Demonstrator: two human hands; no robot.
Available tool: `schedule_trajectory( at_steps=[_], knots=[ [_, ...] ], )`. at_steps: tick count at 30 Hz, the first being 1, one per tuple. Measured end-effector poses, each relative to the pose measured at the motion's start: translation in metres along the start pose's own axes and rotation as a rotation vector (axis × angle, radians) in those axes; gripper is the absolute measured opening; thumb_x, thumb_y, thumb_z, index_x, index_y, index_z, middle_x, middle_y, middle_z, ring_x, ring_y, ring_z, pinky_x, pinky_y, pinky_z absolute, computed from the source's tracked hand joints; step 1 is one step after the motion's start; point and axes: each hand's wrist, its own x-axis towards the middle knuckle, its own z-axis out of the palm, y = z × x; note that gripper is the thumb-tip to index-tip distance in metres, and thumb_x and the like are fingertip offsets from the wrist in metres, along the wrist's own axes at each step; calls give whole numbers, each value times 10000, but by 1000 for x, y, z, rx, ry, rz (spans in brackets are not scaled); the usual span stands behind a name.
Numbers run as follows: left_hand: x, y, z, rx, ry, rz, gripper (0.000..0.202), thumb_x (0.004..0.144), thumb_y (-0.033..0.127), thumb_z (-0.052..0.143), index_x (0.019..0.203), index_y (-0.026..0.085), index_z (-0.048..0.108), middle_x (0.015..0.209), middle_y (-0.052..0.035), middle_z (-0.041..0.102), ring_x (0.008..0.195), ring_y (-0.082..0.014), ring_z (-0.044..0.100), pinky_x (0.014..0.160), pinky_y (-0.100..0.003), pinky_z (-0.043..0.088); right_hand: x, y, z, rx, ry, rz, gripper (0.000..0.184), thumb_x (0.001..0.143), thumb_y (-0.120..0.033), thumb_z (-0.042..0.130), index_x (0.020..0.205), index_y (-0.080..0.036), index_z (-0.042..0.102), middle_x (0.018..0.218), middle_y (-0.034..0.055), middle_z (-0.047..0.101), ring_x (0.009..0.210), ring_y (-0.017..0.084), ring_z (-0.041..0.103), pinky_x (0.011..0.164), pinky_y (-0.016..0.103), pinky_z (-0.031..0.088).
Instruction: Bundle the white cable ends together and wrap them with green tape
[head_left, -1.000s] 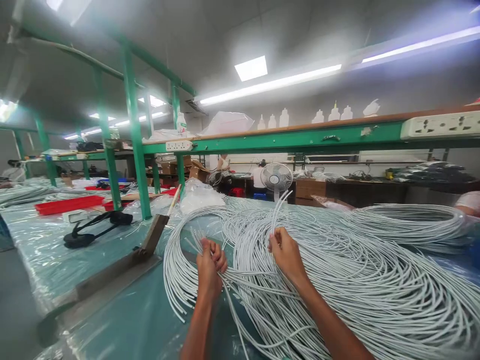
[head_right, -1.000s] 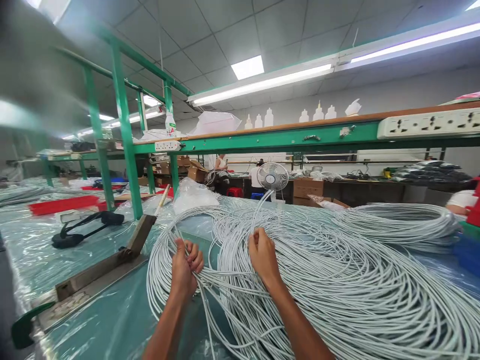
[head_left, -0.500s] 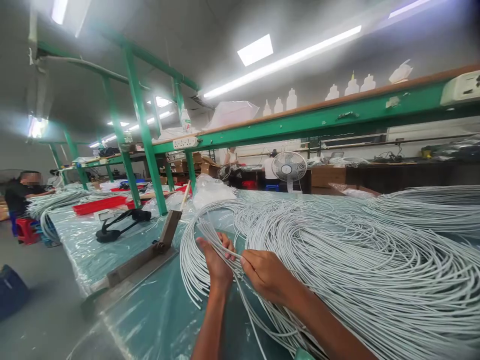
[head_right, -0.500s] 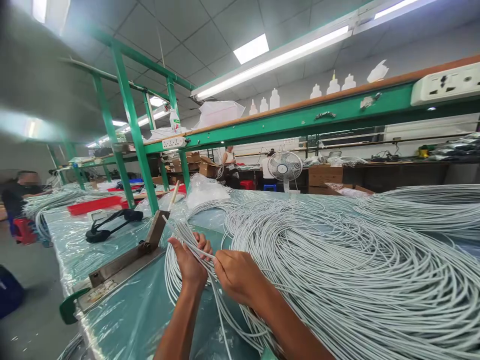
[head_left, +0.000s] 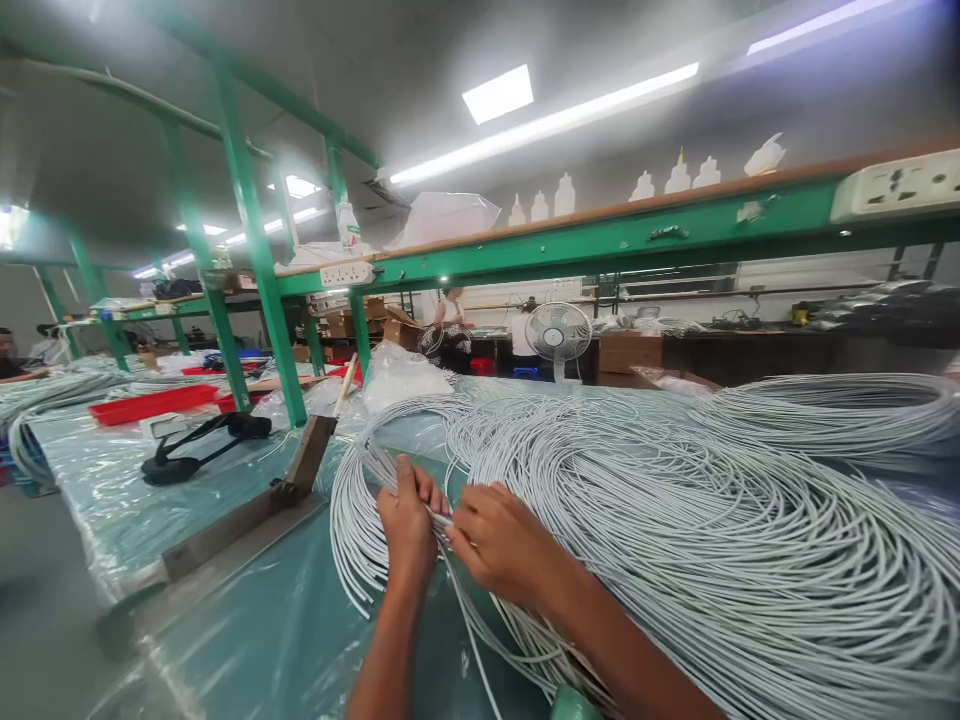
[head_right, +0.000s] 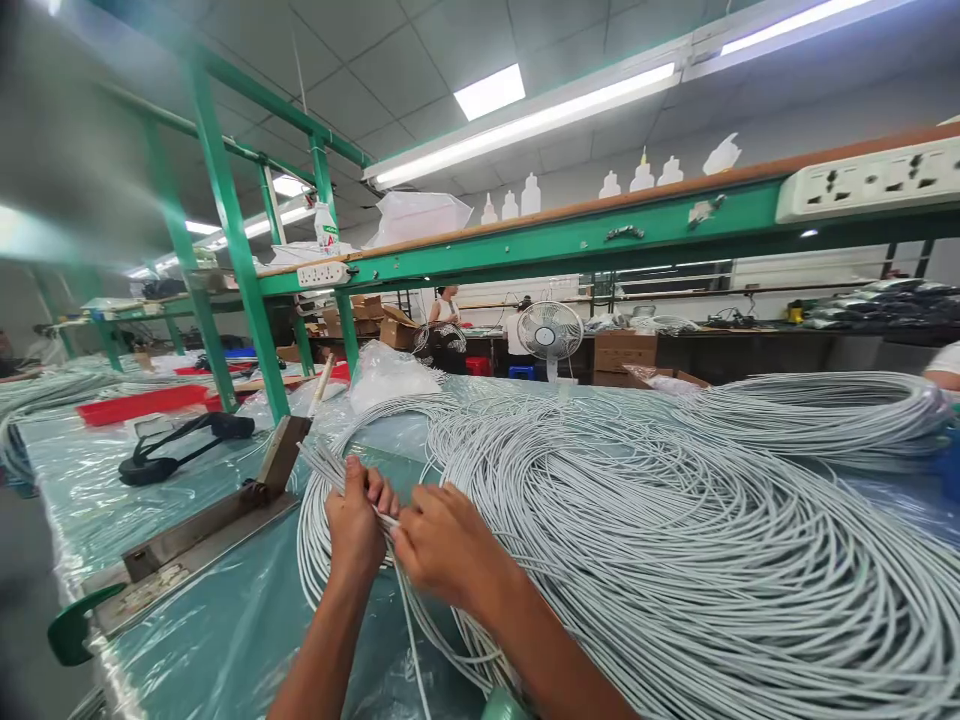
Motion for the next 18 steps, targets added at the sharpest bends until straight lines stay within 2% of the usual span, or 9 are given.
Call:
schedule_trajectory(
  at_steps=[2, 4, 6, 9, 13, 18],
  knots=[
    [1, -1, -1, -21, -8, -13, 525, 841, 499, 635, 533, 186, 349, 468, 71, 288, 363, -68, 319, 340, -200, 306, 6, 24, -7, -8, 31, 169, 350, 1005, -321, 336, 864, -192, 630, 955, 31, 636, 899, 133, 563, 815, 243, 364],
    [2, -2, -2, -47, -17, -24, 525, 842, 484, 640, 542, 190, 325, 475, 77, 260, 360, -64, 275, 323, -197, 279, 13, 59, -9, -48, 57, 397, 382, 1013, -260, 274, 889, -156, 620, 939, 69, 632, 865, 142, 564, 779, 260, 382],
    [3, -2, -4, -69, -38, -54, 531, 836, 489, 645, 546, 190, 314, 478, 79, 239, 361, -59, 247, 320, -192, 261, 19, 95, -4, -87, 14, 577, 304, 983, -275, 385, 865, -121, 619, 865, 88, 631, 797, 161, 573, 740, 291, 411],
    [3, -2, -6, -90, -57, -84, 553, 816, 517, 652, 550, 192, 292, 478, 83, 212, 357, -54, 218, 318, -187, 234, 22, 133, 16, -98, -101, 704, 278, 915, -394, 579, 866, -124, 619, 837, 41, 627, 766, 152, 590, 746, 316, 475],
    [2, -2, -7, -87, -47, -90, 559, 811, 512, 659, 551, 192, 281, 473, 83, 205, 346, -50, 206, 313, -188, 211, 14, 146, 41, -101, -133, 754, 299, 928, -414, 572, 892, -122, 621, 877, 42, 634, 836, 160, 610, 809, 350, 498],
    [1, -1, -6, -62, -33, -89, 553, 832, 503, 636, 554, 194, 271, 482, 81, 207, 352, -49, 203, 322, -191, 199, 7, 149, 46, -54, -85, 757, 299, 935, -406, 561, 846, -126, 616, 847, 37, 627, 831, 159, 605, 812, 349, 493]
  ],
)
